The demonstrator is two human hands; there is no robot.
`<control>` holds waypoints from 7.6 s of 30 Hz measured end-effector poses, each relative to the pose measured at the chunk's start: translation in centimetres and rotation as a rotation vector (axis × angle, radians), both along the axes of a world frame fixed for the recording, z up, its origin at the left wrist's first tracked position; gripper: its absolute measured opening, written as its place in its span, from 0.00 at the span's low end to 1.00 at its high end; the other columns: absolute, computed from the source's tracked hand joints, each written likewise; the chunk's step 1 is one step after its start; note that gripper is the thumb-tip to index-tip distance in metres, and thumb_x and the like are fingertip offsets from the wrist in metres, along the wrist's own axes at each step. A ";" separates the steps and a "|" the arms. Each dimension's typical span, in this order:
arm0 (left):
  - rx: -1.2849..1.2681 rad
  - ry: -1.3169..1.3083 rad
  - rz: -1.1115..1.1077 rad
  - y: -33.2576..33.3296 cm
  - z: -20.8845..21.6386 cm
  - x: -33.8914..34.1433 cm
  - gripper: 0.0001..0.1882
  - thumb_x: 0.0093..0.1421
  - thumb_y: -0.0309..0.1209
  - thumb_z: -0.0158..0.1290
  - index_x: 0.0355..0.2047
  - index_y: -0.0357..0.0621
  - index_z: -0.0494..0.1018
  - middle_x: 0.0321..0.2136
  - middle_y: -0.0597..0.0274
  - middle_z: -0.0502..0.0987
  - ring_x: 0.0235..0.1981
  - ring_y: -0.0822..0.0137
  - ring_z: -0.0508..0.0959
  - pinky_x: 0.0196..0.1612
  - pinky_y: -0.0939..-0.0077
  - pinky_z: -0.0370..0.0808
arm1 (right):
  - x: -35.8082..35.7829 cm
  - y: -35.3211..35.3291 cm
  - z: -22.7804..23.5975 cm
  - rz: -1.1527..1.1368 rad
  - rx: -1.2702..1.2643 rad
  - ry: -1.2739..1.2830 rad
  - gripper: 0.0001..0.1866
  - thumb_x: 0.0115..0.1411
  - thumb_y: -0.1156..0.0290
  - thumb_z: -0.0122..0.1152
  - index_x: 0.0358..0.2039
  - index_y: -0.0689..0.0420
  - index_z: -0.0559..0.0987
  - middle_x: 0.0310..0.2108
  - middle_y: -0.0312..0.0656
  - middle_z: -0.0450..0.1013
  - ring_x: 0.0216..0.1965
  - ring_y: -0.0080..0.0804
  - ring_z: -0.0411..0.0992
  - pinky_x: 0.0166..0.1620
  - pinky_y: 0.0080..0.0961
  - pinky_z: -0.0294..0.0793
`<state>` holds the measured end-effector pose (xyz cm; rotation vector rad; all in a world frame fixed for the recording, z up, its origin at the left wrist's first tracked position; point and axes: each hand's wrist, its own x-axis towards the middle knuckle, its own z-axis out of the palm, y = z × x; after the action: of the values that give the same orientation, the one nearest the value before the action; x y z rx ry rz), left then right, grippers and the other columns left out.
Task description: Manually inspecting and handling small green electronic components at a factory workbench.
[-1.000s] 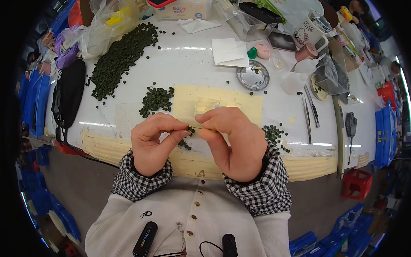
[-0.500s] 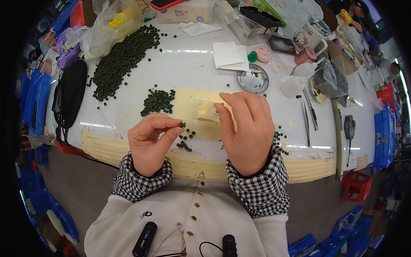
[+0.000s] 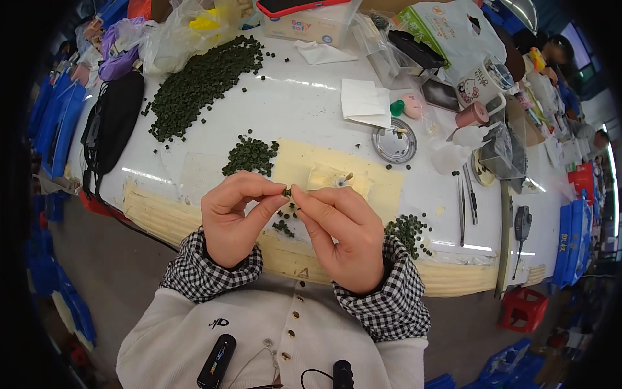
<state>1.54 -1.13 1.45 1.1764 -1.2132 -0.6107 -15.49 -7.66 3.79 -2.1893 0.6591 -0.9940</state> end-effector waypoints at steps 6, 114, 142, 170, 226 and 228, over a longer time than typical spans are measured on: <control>-0.027 -0.119 0.036 0.0 0.3 -0.1 0.09 0.53 0.14 0.60 0.35 0.35 0.79 0.30 0.57 0.79 0.31 0.69 0.78 0.35 0.78 0.73 | 0.0 -0.1 -0.2 0.006 -0.038 0.033 0.20 0.51 0.85 0.65 0.46 0.61 0.81 0.33 0.43 0.75 0.30 0.36 0.72 0.33 0.25 0.72; 0.252 -0.142 -0.068 2.0 1.3 2.2 0.05 0.57 0.18 0.58 0.35 0.33 0.75 0.31 0.60 0.79 0.31 0.74 0.78 0.36 0.81 0.75 | -5.7 2.5 -0.8 -0.301 0.240 0.058 0.06 0.51 0.85 0.67 0.31 0.65 0.79 0.29 0.42 0.76 0.28 0.26 0.75 0.35 0.19 0.76; 0.348 0.749 -0.386 -0.3 0.0 -1.3 0.10 0.64 0.20 0.51 0.45 0.33 0.74 0.39 0.51 0.81 0.39 0.68 0.82 0.44 0.80 0.80 | -2.4 0.6 -1.1 -0.026 0.912 -0.389 0.09 0.60 0.84 0.59 0.42 0.69 0.77 0.37 0.46 0.78 0.39 0.26 0.77 0.45 0.21 0.77; 0.083 0.253 -0.170 0.2 -0.7 -1.7 0.08 0.57 0.15 0.56 0.38 0.32 0.78 0.36 0.55 0.81 0.38 0.69 0.82 0.42 0.78 0.80 | -1.9 1.1 -2.0 -0.023 0.482 -0.210 0.13 0.57 0.83 0.62 0.44 0.64 0.81 0.36 0.43 0.76 0.36 0.25 0.75 0.41 0.19 0.73; 0.058 0.105 -0.081 -0.1 -0.5 -1.4 0.08 0.56 0.18 0.60 0.37 0.33 0.79 0.31 0.57 0.80 0.31 0.73 0.78 0.32 0.83 0.75 | -2.3 -3.6 -0.3 -0.295 -0.097 0.166 0.08 0.53 0.77 0.67 0.35 0.62 0.81 0.28 0.42 0.72 0.30 0.32 0.71 0.34 0.27 0.71; 0.057 0.116 -0.086 -0.1 -0.7 -1.4 0.08 0.56 0.18 0.60 0.37 0.33 0.79 0.32 0.57 0.80 0.31 0.73 0.78 0.33 0.84 0.75 | -2.3 -3.7 -0.5 -0.283 -0.102 0.169 0.06 0.53 0.77 0.67 0.33 0.61 0.81 0.27 0.42 0.72 0.30 0.32 0.71 0.34 0.26 0.70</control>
<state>0.13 -1.25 0.77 1.1246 -1.1584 -0.7717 -17.83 -11.32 3.29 -2.3310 1.0400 -1.0072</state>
